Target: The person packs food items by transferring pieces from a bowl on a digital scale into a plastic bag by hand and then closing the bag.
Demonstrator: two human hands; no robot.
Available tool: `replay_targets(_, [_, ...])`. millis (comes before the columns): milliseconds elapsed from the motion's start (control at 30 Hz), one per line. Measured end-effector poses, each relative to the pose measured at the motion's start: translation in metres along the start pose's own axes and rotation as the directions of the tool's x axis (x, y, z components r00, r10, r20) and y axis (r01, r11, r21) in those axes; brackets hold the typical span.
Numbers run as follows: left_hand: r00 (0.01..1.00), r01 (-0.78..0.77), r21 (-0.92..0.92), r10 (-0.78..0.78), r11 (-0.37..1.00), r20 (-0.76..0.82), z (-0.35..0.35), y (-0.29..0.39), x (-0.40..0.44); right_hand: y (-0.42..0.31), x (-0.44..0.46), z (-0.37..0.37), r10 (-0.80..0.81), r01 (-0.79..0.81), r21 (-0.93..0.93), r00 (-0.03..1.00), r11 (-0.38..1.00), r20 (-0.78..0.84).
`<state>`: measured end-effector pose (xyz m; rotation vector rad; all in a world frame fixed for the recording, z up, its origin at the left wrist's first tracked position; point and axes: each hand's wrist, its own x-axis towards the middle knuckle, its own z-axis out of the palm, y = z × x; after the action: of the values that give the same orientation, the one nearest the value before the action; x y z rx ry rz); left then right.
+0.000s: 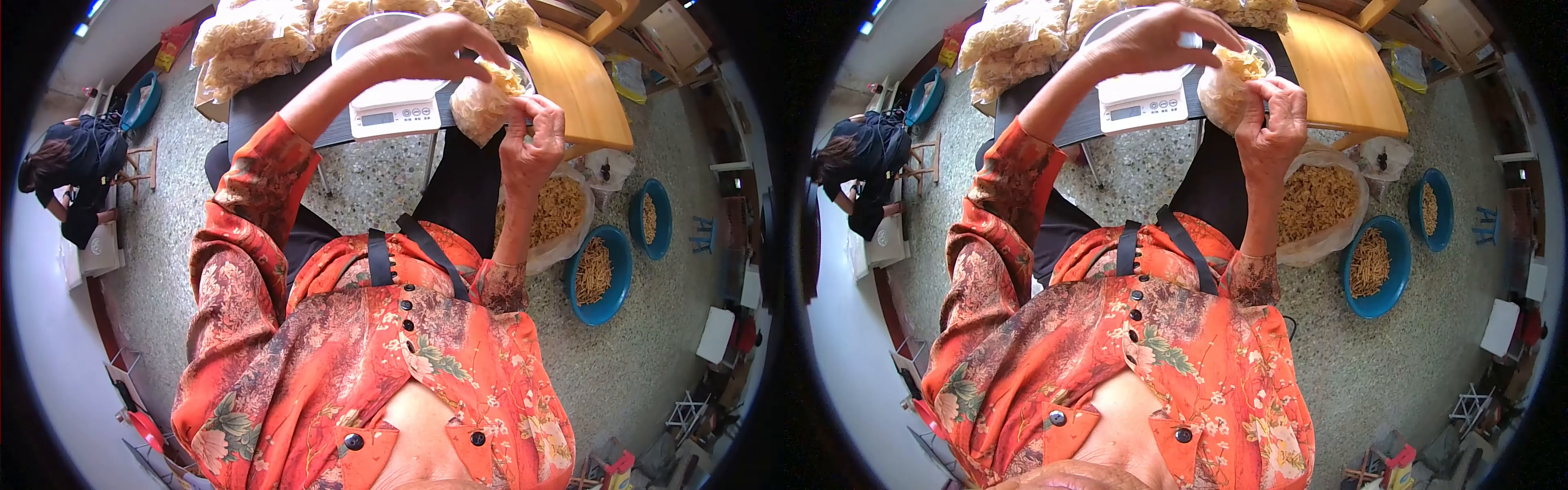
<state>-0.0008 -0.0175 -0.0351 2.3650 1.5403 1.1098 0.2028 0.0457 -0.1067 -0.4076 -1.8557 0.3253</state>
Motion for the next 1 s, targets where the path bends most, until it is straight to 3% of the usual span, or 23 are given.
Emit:
replay_targets(33, [0.997,0.069,-0.082,-0.071,0.994,-0.020,-0.005,-0.006,-0.003,0.001,0.000,0.000,-0.005,0.005,-0.012,1.000,1.000,0.000])
replay_targets(133, [0.984,0.158,-0.017,-0.159,0.987,-0.086,-0.032,-0.018,-0.022,0.001,-0.002,0.002,0.008,-0.008,0.010,1.000,1.000,-0.001])
replay_targets(167, [0.934,0.354,0.222,-0.358,0.908,-0.027,-0.030,-0.026,-0.029,0.001,-0.002,0.003,0.006,-0.006,0.015,1.000,1.000,-0.002])
replay_targets(200, [0.837,0.496,0.454,-0.547,0.740,-0.022,-0.024,-0.033,-0.039,0.001,-0.003,0.003,0.005,-0.005,0.020,1.000,1.000,-0.004])
replay_targets(233, [0.873,0.452,0.497,-0.482,0.741,-0.076,-0.022,-0.037,-0.052,0.000,-0.003,0.003,0.000,0.000,0.011,1.000,1.000,-0.004])
replay_targets(333, [0.889,0.348,0.622,-0.458,0.702,0.019,-0.024,-0.044,-0.070,-0.001,-0.002,0.003,-0.004,0.004,0.002,1.000,1.000,-0.005])
replay_targets(433, [0.800,0.392,0.662,-0.593,0.639,0.098,-0.021,-0.044,-0.072,-0.001,-0.003,0.002,0.009,-0.009,0.000,1.000,1.000,-0.002])
replay_targets(567, [0.785,0.429,0.622,-0.611,0.655,0.101,-0.010,-0.050,-0.079,-0.001,-0.003,0.001,0.000,0.001,-0.008,1.000,1.000,0.016])
replay_targets(700, [0.835,0.436,0.581,-0.549,0.687,0.022,-0.004,-0.046,-0.083,-0.003,-0.002,0.001,0.015,-0.015,-0.011,1.000,1.000,0.021])
replay_targets(800, [0.793,0.460,0.594,-0.606,0.660,0.059,-0.004,-0.042,-0.072,-0.003,-0.002,0.001,0.015,-0.015,-0.003,0.999,1.000,0.028])
replay_targets(867, [0.697,0.686,0.202,-0.711,0.699,0.094,-0.005,-0.046,-0.066,-0.004,-0.002,0.001,0.006,-0.005,-0.002,0.999,1.000,0.034])
replay_targets(900, [0.697,0.686,0.203,-0.711,0.699,0.093,-0.007,-0.047,-0.066,-0.004,-0.002,0.001,0.011,-0.011,-0.002,0.999,1.000,0.033])
replay_targets(967, [0.855,0.495,0.440,-0.509,0.749,-0.097,-0.010,-0.059,-0.076,-0.004,-0.002,0.001,0.017,-0.017,-0.001,0.999,1.000,0.031])
replay_targets(1000, [0.879,0.433,0.511,-0.474,0.742,-0.057,-0.013,-0.065,-0.080,-0.003,-0.002,0.001,0.014,-0.014,-0.008,0.999,1.000,0.032])
